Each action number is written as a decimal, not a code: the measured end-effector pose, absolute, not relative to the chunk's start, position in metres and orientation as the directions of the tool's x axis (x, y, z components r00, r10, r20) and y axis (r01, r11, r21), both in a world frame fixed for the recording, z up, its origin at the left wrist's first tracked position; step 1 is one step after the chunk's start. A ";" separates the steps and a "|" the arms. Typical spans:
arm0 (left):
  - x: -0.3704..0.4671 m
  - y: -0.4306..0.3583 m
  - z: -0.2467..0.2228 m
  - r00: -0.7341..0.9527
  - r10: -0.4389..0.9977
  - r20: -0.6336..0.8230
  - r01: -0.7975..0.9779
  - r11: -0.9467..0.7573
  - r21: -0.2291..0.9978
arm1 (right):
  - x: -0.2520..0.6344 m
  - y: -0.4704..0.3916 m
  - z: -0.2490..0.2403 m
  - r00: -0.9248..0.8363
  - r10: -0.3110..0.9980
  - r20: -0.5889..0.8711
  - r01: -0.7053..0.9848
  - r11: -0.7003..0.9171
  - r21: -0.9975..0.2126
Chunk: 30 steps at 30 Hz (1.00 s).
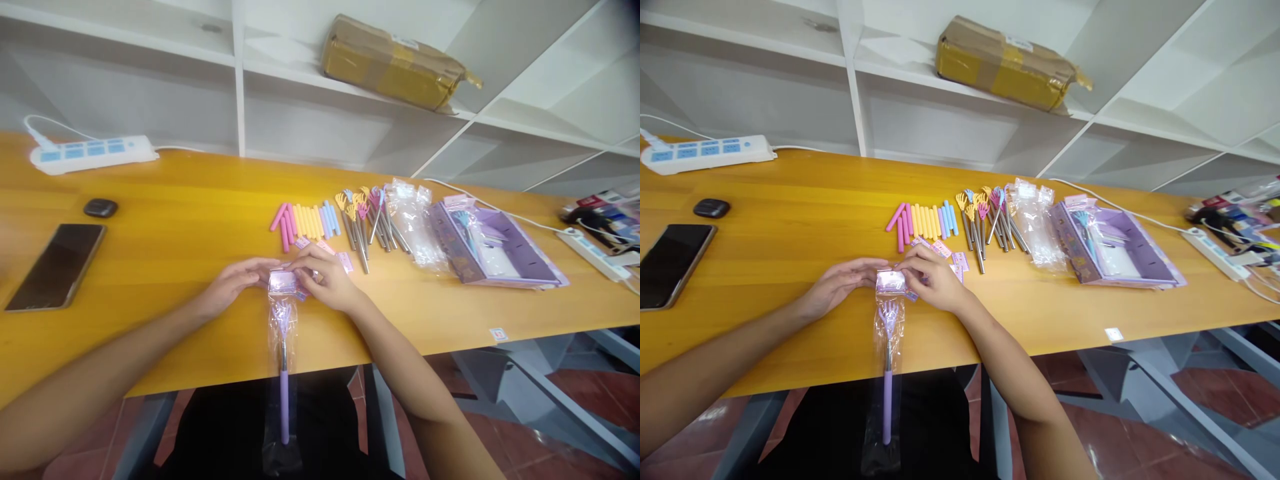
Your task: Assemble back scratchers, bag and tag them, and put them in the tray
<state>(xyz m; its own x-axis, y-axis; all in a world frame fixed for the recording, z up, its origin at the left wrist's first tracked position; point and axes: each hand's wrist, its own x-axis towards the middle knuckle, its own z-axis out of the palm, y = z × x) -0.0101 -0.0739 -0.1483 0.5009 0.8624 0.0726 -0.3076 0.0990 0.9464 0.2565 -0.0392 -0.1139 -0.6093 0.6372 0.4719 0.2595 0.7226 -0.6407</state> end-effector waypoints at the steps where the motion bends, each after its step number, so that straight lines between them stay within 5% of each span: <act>1: -0.010 -0.074 -0.148 0.503 0.861 0.073 -0.306 0.099 0.947 | 0.256 -0.039 -0.114 -0.615 0.634 0.468 0.253 0.722 -0.644; 14: -0.009 -0.074 -0.146 0.507 0.859 0.076 -0.314 0.102 0.944 | 0.257 -0.040 -0.117 -0.624 0.640 0.449 0.266 0.714 -0.648; 20: -0.009 -0.073 -0.147 0.516 0.852 0.085 -0.317 0.098 0.943 | 0.257 -0.036 -0.118 -0.540 0.738 0.405 0.401 0.648 -0.647; 25: -0.008 -0.073 -0.146 0.522 0.849 0.080 -0.309 0.100 0.946 | 0.255 -0.035 -0.123 -0.544 0.806 0.232 0.352 0.470 -0.810; 30: -0.009 -0.073 -0.149 0.512 0.855 0.087 -0.306 0.086 0.948 | 0.251 -0.036 -0.127 -0.455 0.864 0.218 0.236 0.353 -0.906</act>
<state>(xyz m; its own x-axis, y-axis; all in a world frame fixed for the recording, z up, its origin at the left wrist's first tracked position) -0.0088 -0.0734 -0.1491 0.5117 0.8547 0.0873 -0.3057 0.0862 0.9482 0.2507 -0.0361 -0.1273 -0.4547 0.8636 0.2180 0.2358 0.3528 -0.9055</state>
